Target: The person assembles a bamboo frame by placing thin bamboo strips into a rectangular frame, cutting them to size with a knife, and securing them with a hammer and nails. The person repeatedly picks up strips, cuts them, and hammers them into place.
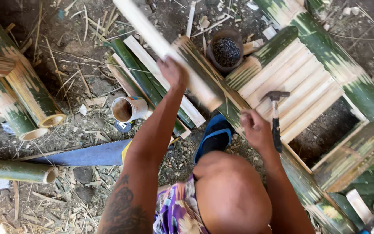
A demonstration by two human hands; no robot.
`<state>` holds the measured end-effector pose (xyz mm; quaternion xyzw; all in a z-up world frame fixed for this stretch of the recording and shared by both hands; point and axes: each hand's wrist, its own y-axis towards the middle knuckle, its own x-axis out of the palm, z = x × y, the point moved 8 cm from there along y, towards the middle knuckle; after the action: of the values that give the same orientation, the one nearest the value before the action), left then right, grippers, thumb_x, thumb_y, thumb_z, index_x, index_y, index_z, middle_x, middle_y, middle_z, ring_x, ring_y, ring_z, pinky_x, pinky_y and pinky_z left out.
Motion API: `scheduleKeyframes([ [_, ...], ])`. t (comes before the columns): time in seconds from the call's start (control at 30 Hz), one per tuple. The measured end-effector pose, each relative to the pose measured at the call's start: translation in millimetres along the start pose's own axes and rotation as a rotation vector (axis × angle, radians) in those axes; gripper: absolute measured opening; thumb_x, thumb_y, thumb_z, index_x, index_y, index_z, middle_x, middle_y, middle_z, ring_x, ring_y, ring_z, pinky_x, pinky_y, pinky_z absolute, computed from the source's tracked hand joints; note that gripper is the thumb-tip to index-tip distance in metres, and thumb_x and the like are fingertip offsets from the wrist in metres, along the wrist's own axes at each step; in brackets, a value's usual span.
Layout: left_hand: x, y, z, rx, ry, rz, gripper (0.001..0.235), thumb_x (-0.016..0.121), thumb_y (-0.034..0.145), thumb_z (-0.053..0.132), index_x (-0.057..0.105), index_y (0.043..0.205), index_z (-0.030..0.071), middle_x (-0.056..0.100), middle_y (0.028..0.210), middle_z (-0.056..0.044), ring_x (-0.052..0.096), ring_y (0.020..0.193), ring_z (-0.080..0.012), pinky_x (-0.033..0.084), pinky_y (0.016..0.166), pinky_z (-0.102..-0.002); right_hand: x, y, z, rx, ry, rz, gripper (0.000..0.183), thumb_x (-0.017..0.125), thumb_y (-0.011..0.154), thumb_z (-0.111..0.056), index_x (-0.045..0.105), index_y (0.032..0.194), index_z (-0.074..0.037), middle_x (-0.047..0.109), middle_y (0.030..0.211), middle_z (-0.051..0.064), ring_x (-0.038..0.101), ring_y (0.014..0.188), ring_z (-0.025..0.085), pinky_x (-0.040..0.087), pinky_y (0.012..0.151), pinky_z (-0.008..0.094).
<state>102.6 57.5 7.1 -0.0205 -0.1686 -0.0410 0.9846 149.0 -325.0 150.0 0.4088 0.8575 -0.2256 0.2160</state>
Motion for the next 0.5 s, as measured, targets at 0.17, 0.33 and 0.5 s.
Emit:
scheduleKeyframes([
  [0.17,151.1,-71.0,33.9,-0.347,0.139,-0.982,0.051,0.053,0.107,0.022,0.034,0.152,0.008,0.063,0.132,-0.017,0.072,0.109,-0.0301,0.066,0.092,-0.045,-70.1,-21.5,-52.2,-0.322,-0.015,0.406,0.019,0.063,0.108,-0.013,0.065,0.126,-0.005,0.073,0.112,0.014,0.071,0.099,0.018,0.058,0.083,0.032],
  [0.33,230.9,-160.3,105.5,-0.157,0.263,-1.346,0.057,0.053,0.107,0.016,0.026,0.157,0.016,0.061,0.136,-0.014,0.071,0.115,-0.0311,0.064,0.09,-0.05,-108.7,-40.5,-30.6,-0.201,-0.109,0.503,0.024,0.065,0.101,-0.008,0.065,0.125,-0.004,0.073,0.114,0.015,0.074,0.099,0.023,0.06,0.077,0.035],
  [0.5,244.3,-247.1,116.9,-0.491,0.502,-1.556,0.058,0.059,0.097,0.01,0.036,0.15,0.015,0.068,0.125,-0.016,0.073,0.105,-0.0275,0.066,0.085,-0.045,-121.1,-78.6,11.0,-0.182,-0.07,0.704,0.039,0.059,0.098,-0.007,0.054,0.137,-0.003,0.069,0.117,0.02,0.071,0.099,0.026,0.061,0.072,0.036],
])
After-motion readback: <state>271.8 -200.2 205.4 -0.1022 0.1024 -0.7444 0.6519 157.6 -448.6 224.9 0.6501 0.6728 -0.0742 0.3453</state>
